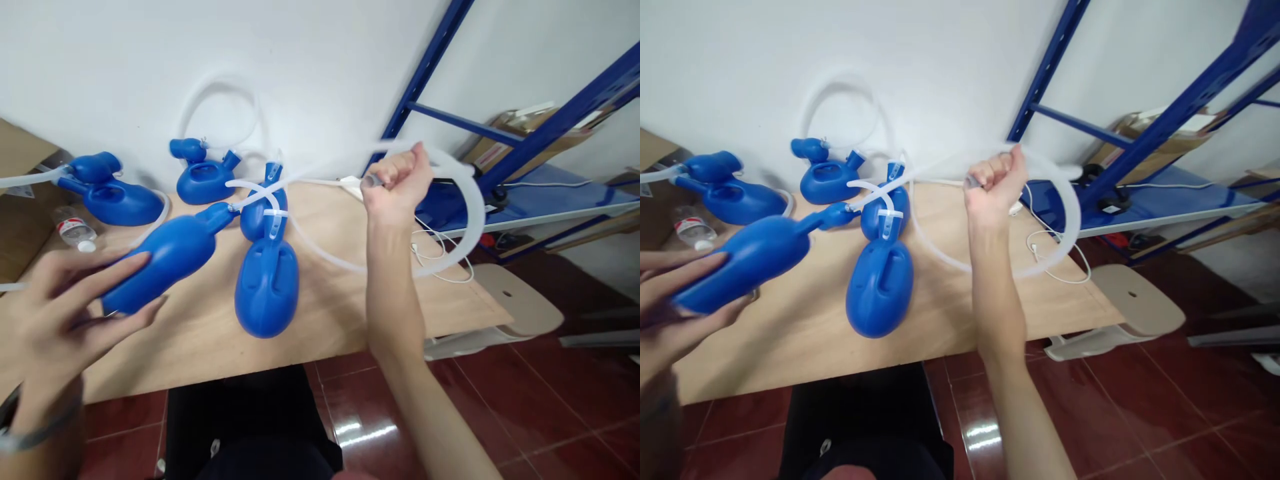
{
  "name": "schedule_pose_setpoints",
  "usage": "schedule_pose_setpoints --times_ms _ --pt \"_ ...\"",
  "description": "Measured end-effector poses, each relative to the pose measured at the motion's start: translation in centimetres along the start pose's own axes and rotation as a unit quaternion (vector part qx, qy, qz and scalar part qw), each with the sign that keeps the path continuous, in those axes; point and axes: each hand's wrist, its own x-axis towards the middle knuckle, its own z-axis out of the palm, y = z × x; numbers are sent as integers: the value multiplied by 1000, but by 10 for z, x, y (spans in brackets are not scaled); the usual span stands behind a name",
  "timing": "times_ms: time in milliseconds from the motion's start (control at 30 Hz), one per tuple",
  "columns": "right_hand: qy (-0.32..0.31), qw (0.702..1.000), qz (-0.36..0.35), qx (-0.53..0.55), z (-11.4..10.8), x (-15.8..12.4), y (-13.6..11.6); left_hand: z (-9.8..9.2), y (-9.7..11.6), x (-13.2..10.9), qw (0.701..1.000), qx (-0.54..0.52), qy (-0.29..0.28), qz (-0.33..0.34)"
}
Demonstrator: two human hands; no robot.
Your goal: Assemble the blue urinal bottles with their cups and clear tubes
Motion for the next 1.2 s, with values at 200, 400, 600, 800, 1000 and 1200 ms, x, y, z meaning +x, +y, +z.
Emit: schedule_pose_setpoints --times_ms 200,400,600,800,1000,1200 --pt "5 989 -139 -41 -19 4 10 7 -59 -18 988 17 -154 -30" --pt "-67 942 51 -324 -39 0 45 66 -94 -54 983 94 -140 -73" --pt "-181 723 281 -604 -70 -22 40 87 -88 -78 958 170 -183 -144" --pt "-272 739 -96 -609 -31 -73 42 109 -98 -78 951 222 -187 -106" --pt "-261 681 -237 -643 8 -56 85 126 -90 -63 946 240 -210 -49" --pt "-316 703 -169 -614 12 -22 112 135 -79 -51 922 260 -277 -68"
